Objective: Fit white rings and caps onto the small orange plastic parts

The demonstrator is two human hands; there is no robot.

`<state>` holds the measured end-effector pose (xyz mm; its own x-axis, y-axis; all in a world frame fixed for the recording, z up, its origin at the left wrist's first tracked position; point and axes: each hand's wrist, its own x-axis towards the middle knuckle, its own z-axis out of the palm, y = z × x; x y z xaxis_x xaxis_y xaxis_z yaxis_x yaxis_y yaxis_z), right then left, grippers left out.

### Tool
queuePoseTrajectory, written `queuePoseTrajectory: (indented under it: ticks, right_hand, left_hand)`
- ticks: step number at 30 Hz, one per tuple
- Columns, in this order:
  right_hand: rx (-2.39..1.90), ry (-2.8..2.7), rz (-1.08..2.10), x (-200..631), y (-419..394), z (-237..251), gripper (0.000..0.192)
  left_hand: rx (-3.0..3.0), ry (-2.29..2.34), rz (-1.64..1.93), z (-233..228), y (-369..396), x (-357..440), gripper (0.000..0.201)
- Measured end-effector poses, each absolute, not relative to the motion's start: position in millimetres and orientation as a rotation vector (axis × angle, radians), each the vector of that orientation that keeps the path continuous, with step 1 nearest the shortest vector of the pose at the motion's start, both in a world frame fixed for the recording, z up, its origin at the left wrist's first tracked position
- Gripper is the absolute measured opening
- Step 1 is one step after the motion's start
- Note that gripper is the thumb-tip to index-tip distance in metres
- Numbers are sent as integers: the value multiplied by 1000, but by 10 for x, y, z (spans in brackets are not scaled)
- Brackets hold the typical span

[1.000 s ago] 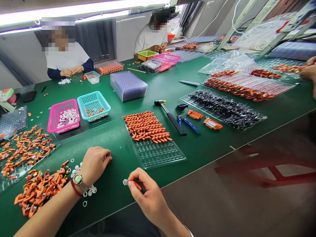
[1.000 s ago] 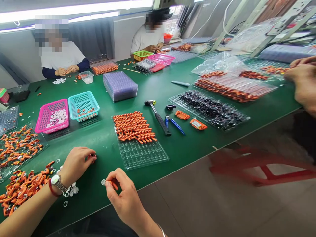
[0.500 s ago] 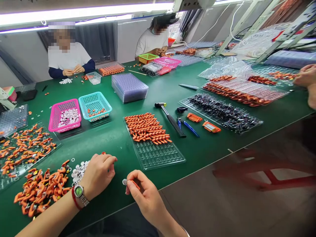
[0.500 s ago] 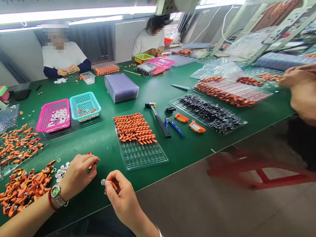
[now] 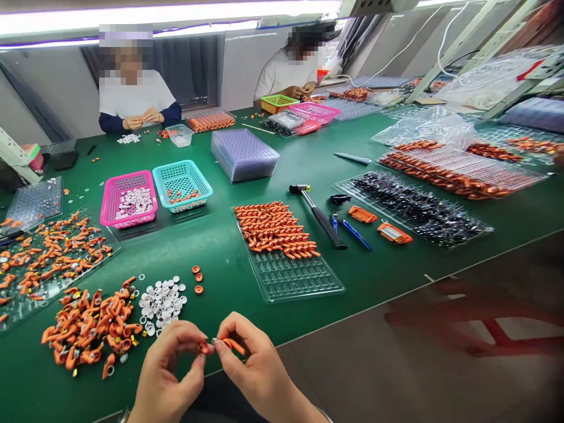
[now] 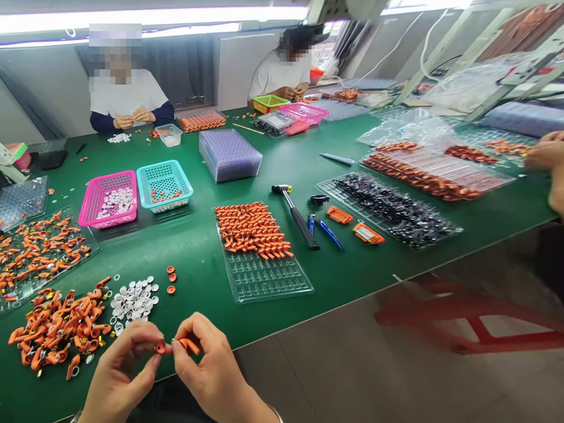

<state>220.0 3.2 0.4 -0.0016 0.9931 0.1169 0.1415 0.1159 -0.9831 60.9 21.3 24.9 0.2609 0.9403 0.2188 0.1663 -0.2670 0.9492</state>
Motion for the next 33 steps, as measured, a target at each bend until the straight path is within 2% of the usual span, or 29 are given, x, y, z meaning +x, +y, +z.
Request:
queuePoseTrajectory:
  ticks: [8,23,29,33]
  right_hand:
    - [-1158,-1305,1305,2123,41,84,11]
    - [-1215,-1424,1237,2119,26,107,11]
    - [-1169,-1393,1252,2075,53,125,12]
    - [-1174,-1485,1096,2050,49,87,13]
  left_hand:
    - [1420,1059,1142,59,77,442,29]
    - [1307,1082,1259,63,6,455,9]
    - [1171,1223,1216,49,-53,481,20]
    - [1241,1169,1260,28,-50,475,14]
